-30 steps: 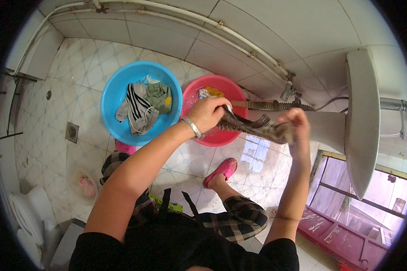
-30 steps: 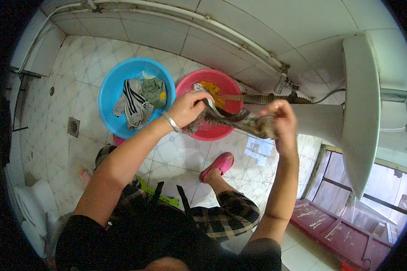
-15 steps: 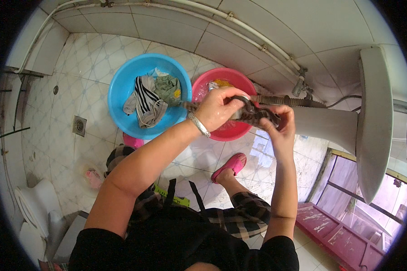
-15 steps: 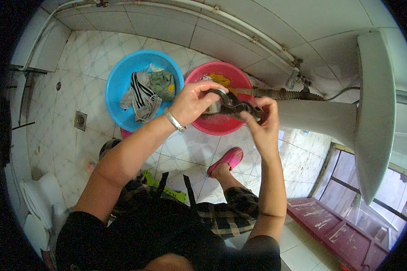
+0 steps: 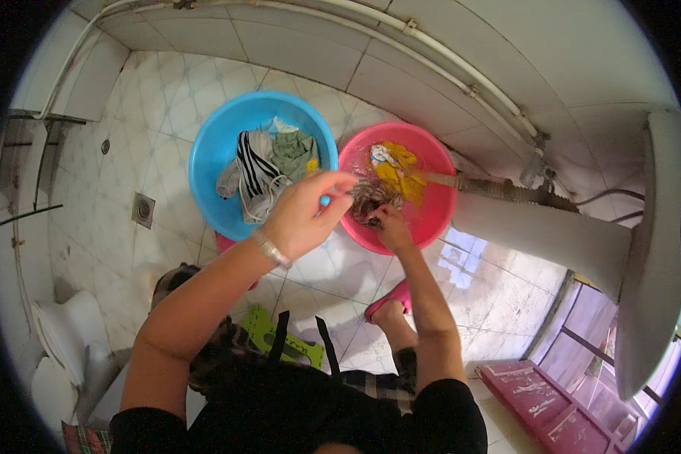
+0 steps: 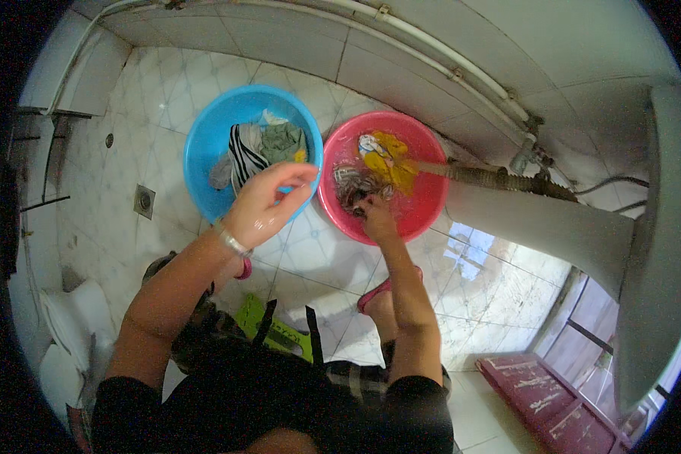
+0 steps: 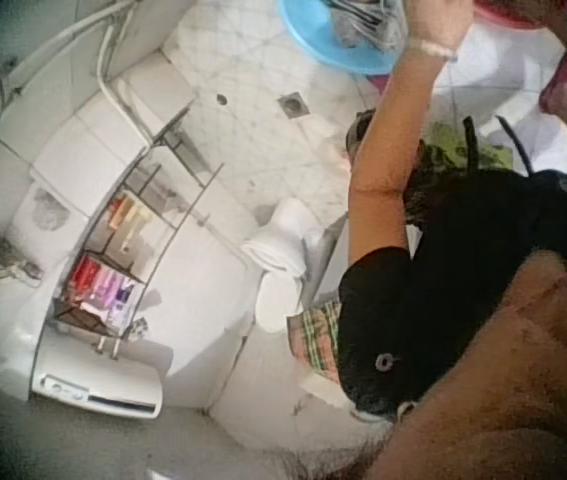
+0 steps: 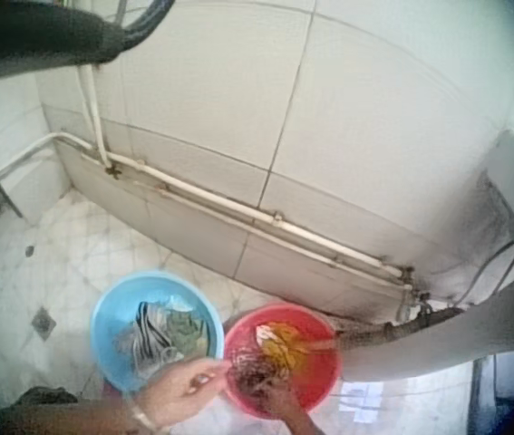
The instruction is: The person fills a pink basin with water from a sink, then transfers clothes from a blue basin into the pink basin. They hand-wash the clothes by scrubbing and rinsing them, then wring out excess water and hang one item on a wall-mounted rack.
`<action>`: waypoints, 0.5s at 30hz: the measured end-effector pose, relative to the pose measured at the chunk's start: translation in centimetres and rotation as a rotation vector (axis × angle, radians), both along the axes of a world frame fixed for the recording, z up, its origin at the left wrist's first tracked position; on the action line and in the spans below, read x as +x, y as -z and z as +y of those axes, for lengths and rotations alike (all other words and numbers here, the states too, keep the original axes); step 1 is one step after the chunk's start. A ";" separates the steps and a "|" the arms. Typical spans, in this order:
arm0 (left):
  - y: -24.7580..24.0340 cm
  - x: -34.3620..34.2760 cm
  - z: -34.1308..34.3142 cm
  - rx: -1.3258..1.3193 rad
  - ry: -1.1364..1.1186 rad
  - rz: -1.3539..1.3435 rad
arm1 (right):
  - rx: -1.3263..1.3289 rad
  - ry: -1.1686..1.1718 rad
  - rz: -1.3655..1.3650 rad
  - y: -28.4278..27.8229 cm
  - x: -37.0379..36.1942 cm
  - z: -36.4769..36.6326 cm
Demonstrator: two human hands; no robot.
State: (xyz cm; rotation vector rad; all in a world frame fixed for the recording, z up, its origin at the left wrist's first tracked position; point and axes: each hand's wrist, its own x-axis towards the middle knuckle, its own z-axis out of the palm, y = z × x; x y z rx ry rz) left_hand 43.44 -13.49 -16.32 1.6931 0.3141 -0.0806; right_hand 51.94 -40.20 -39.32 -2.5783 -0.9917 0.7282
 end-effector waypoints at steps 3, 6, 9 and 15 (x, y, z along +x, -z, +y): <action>-1.1 -1.0 1.2 0.058 0.017 0.076 | -0.239 0.112 -0.078 7.9 -1.9 -0.2; -1.2 -1.8 1.3 0.056 -0.014 0.033 | -0.338 0.267 0.008 9.4 -2.6 1.3; -2.3 -1.5 1.2 0.066 0.037 0.056 | -0.387 0.266 0.150 8.5 -1.1 1.3; -0.6 -0.9 2.1 0.000 -0.054 0.007 | 0.347 0.421 0.284 -4.4 3.2 0.7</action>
